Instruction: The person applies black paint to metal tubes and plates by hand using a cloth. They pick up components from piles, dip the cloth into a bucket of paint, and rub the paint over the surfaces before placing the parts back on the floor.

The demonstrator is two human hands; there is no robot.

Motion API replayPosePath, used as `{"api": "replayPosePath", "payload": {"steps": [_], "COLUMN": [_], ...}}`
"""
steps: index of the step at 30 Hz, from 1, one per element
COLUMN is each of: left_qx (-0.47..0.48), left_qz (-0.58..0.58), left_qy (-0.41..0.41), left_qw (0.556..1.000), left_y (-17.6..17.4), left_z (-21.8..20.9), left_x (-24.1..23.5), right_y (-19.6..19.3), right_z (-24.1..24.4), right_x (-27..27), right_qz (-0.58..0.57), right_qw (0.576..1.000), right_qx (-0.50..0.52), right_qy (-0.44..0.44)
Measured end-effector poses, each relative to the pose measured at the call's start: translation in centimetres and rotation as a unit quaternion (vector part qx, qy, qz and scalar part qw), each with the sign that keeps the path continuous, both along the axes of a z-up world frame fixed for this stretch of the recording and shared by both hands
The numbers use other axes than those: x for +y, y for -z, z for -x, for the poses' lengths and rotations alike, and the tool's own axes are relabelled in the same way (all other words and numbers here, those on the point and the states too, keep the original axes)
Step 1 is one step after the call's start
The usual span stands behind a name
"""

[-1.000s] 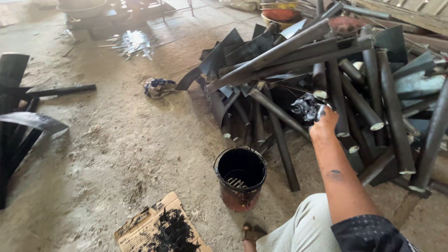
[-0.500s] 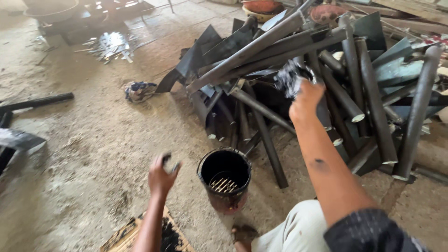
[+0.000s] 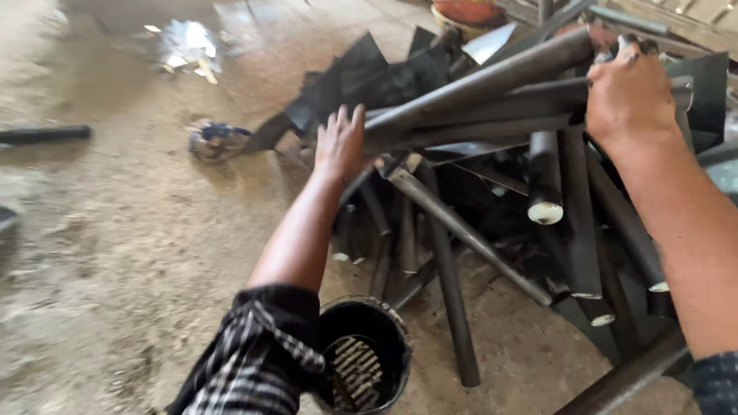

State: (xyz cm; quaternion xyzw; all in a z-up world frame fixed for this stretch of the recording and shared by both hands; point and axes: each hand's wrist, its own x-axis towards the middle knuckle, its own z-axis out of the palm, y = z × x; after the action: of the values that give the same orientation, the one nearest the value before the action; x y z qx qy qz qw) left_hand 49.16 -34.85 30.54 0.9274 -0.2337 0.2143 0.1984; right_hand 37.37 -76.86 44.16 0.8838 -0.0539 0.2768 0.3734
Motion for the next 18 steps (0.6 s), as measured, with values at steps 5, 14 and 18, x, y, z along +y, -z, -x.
{"api": "replayPosePath", "payload": {"steps": [5, 14, 18], "left_qx": [-0.014, 0.035, -0.092], "left_qz": [0.010, -0.085, 0.038], "left_qy": [0.055, 0.091, 0.069], "left_qw": [0.998, 0.992, 0.993], "left_y": [2.2, -2.4, -3.4], "left_z": [-4.2, -7.4, -7.7], "left_x": [-5.2, 0.5, 0.9], "right_y": [1.2, 1.7, 0.9], "right_z": [0.3, 4.5, 4.2], "right_x": [-2.3, -1.0, -1.4], "right_qz": [0.021, -0.043, -0.045], "right_qw": [0.998, 0.998, 0.997], "right_qx": [0.043, 0.022, -0.013], "right_qy": [0.041, -0.027, -0.056]}}
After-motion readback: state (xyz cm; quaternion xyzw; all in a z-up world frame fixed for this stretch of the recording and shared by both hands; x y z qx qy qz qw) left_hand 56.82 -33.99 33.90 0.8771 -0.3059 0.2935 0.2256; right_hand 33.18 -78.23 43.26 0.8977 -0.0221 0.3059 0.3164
